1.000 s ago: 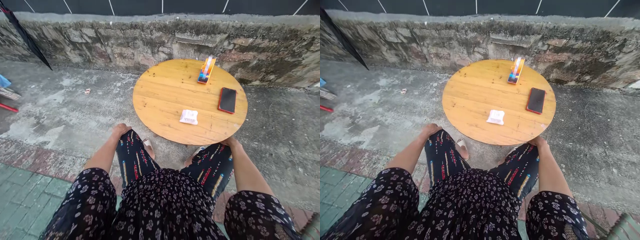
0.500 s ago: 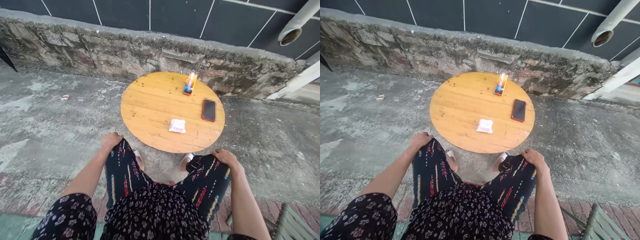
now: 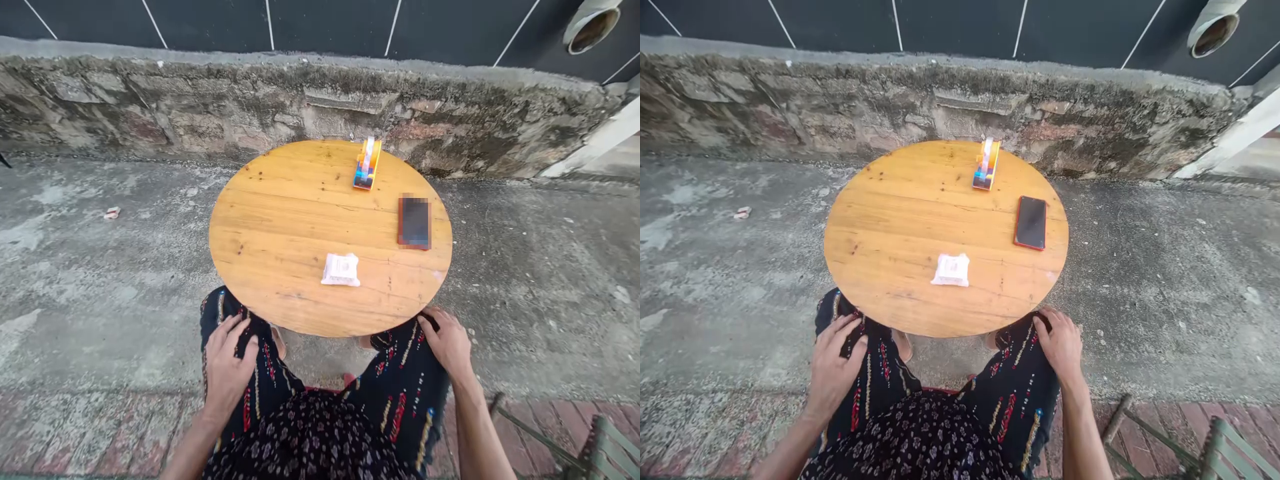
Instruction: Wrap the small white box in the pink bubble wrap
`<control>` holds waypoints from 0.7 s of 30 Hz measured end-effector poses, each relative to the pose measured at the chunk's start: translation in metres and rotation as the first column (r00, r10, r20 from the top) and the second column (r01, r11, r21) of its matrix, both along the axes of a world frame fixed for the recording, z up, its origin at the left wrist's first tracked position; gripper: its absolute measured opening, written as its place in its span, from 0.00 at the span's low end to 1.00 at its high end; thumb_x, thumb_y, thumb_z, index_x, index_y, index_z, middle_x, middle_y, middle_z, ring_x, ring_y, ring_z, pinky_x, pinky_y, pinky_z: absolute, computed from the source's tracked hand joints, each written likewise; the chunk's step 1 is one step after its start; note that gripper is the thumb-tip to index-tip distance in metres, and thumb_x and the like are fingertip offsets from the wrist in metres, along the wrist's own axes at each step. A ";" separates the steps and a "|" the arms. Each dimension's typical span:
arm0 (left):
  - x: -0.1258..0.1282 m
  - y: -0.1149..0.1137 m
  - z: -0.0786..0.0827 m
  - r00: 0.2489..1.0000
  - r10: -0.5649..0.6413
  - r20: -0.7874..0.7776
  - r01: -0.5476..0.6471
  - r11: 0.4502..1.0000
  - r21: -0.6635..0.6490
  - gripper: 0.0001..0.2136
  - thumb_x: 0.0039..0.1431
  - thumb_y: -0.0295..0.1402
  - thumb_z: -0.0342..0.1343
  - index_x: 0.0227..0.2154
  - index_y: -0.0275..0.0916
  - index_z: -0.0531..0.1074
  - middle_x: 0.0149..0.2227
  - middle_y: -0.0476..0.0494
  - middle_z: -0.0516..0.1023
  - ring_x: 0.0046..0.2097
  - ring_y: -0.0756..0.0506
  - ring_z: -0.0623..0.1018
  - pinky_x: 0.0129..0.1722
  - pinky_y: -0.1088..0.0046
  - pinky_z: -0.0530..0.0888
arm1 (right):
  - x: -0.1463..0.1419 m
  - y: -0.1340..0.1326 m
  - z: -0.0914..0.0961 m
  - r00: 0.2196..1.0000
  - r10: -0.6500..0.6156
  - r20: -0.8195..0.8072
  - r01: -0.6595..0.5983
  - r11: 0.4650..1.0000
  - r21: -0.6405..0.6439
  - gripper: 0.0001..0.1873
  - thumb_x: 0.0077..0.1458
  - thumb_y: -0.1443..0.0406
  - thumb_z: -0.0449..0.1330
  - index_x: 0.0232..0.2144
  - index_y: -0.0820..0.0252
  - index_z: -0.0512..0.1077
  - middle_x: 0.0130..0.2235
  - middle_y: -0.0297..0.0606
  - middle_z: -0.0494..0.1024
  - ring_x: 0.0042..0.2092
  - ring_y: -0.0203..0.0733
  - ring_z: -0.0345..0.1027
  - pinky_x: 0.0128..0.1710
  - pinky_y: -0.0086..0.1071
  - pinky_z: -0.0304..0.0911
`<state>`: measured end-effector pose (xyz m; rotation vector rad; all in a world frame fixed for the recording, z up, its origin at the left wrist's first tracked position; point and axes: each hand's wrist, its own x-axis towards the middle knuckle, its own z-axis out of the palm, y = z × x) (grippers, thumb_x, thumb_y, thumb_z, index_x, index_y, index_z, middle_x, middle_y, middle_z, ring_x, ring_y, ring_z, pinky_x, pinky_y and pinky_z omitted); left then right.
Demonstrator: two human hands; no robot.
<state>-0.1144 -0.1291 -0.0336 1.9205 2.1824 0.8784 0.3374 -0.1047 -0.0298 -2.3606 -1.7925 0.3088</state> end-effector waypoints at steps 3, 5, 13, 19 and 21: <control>0.031 0.005 0.034 0.983 -0.171 0.069 0.151 0.963 0.223 0.17 0.57 0.32 0.54 0.51 0.51 0.69 0.51 0.42 0.73 0.57 0.39 0.71 0.60 0.52 0.69 | -0.021 -0.023 0.014 0.973 -0.056 -0.222 0.103 0.973 0.207 0.22 0.60 0.53 0.46 0.44 0.55 0.73 0.52 0.43 0.76 0.58 0.51 0.65 0.61 0.42 0.57; 0.052 0.021 0.053 0.956 -0.284 0.076 0.244 0.910 0.336 0.18 0.56 0.29 0.56 0.50 0.49 0.69 0.50 0.41 0.73 0.55 0.39 0.72 0.58 0.51 0.70 | -0.038 -0.032 0.031 0.937 -0.125 -0.325 0.221 0.935 0.276 0.20 0.61 0.52 0.48 0.45 0.53 0.73 0.50 0.42 0.77 0.55 0.50 0.68 0.59 0.41 0.60; 0.111 0.096 0.073 0.823 -0.497 0.277 0.487 0.867 0.106 0.35 0.55 0.29 0.55 0.65 0.39 0.49 0.65 0.35 0.58 0.65 0.36 0.60 0.63 0.49 0.63 | -0.093 0.025 0.079 0.864 0.356 -0.357 -0.209 0.897 0.389 0.32 0.55 0.56 0.61 0.60 0.54 0.61 0.59 0.43 0.69 0.58 0.53 0.65 0.59 0.51 0.59; 0.121 0.114 0.062 0.778 -0.518 0.357 0.526 0.847 0.083 0.39 0.52 0.26 0.54 0.66 0.39 0.46 0.64 0.33 0.59 0.64 0.36 0.61 0.63 0.49 0.62 | -0.119 0.082 0.069 0.793 0.497 -0.351 -0.398 0.860 0.319 0.48 0.51 0.59 0.65 0.67 0.55 0.44 0.63 0.48 0.63 0.64 0.54 0.55 0.63 0.56 0.51; 0.123 0.116 0.060 0.770 -0.527 0.359 0.529 0.843 0.101 0.38 0.52 0.25 0.54 0.66 0.40 0.46 0.62 0.35 0.62 0.63 0.37 0.63 0.62 0.50 0.62 | -0.124 0.090 0.067 0.778 0.526 -0.344 -0.428 0.844 0.322 0.48 0.51 0.60 0.65 0.67 0.54 0.44 0.62 0.47 0.65 0.63 0.53 0.57 0.62 0.55 0.52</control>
